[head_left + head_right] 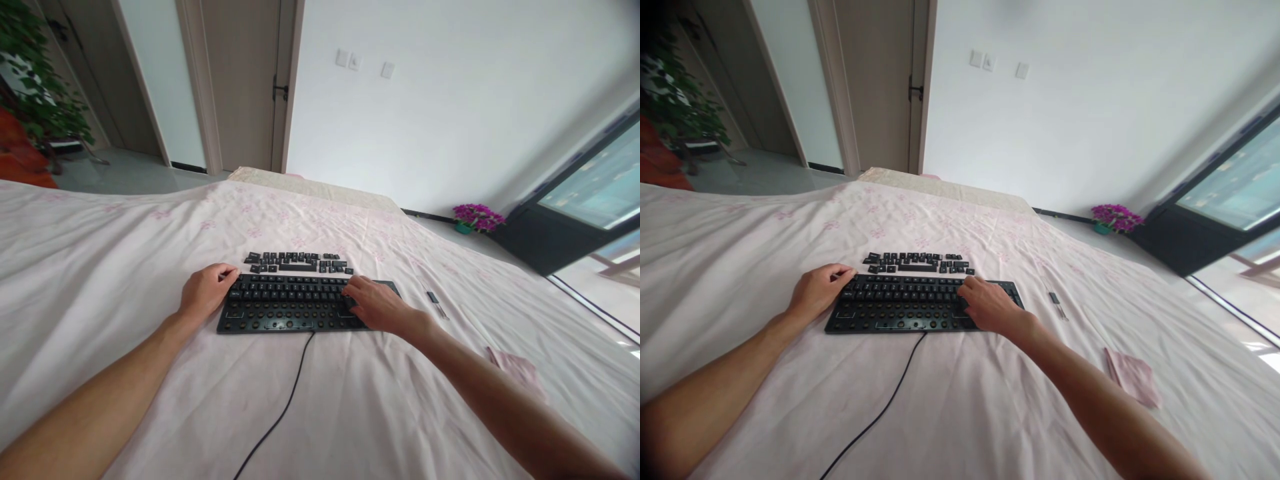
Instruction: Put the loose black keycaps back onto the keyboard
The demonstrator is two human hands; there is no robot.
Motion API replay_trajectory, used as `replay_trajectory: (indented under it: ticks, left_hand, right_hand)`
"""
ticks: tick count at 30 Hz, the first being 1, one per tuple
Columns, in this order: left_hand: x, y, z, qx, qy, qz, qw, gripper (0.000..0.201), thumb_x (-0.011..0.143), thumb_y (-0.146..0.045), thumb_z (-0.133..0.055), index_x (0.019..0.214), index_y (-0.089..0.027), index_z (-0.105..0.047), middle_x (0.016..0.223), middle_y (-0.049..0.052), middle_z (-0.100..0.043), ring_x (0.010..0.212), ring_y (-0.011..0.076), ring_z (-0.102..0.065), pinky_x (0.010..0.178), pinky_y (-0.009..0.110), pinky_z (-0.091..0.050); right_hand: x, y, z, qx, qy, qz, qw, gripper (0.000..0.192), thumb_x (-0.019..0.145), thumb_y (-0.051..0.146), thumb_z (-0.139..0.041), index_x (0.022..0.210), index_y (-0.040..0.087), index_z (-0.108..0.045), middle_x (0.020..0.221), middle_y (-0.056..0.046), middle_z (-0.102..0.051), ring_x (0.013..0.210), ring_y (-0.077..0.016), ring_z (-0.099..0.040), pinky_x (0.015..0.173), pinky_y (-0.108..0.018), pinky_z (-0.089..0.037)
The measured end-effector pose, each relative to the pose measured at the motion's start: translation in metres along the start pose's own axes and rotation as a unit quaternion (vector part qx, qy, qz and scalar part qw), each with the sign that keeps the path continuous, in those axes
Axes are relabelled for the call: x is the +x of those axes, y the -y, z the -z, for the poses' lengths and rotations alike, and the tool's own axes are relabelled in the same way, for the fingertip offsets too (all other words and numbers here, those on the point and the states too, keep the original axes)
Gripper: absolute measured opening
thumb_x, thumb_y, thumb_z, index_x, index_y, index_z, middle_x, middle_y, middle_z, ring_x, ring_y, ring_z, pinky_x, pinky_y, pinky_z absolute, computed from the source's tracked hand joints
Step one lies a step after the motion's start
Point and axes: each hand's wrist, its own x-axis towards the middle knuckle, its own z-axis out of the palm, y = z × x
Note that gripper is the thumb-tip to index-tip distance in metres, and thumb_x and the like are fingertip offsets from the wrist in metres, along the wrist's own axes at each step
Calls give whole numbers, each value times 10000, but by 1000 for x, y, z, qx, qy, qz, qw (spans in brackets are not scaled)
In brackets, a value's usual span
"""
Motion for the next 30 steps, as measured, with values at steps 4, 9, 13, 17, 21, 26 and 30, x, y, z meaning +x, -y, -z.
replay_trajectory:
  ticks: [4,9,13,17,21,26,30]
  left_hand:
    - [0,0,0,1,1,-1,1000,355,859,-529,-491,964,-302,-743,1022,-20,-769,893,201,-692,701,253,-439]
    - [0,-1,1,3,3,1,1000,363,860,-537,-492,966,-297,-744,1028,-11,-772,899,209,-695,708,257,-445]
    - [-1,-1,1,1,6,2,1000,365,859,-535,-490,971,-297,-743,1037,-12,-770,906,209,-693,709,257,-443]
    - [0,-1,1,2,1,-2,1000,370,856,-533,-483,968,-297,-745,1037,-11,-770,899,206,-690,711,255,-443]
    - [0,0,0,-1,2,-2,1000,368,855,-531,-483,964,-296,-745,1033,-11,-768,898,205,-688,713,256,-441]
    - [0,0,0,-6,0,-4,1000,361,856,-532,-485,958,-300,-742,1023,-15,-768,897,204,-687,709,255,-438]
    - [1,1,-1,-5,5,-3,1000,357,856,-539,-492,961,-307,-742,1015,-20,-769,880,198,-688,695,255,-434]
  right_hand:
    - [1,6,2,-29,10,-6,1000,258,854,153,-519,1102,172,-585,1091,-103,-605,957,-239,-602,773,-334,-469]
    - [4,3,0,-15,11,-5,1000,323,802,162,-551,1125,162,-568,1120,-115,-596,983,-244,-591,800,-329,-468]
    - [3,0,-3,0,8,-5,1000,319,811,159,-530,1127,163,-569,1118,-112,-590,995,-240,-584,814,-331,-462]
    - [-1,3,-5,9,-3,-20,1000,286,838,141,-494,1108,166,-587,1102,-109,-596,985,-231,-585,817,-325,-450]
    - [-2,6,-2,24,-7,-48,999,283,829,187,-555,1109,180,-599,1116,-96,-600,978,-230,-591,768,-311,-448]
    - [3,6,3,30,7,-63,998,322,786,174,-591,1108,190,-598,1131,-93,-604,1005,-240,-590,762,-311,-445]
    - [6,5,2,46,4,-76,996,331,765,170,-594,1096,176,-582,1125,-97,-609,1017,-244,-597,774,-317,-446]
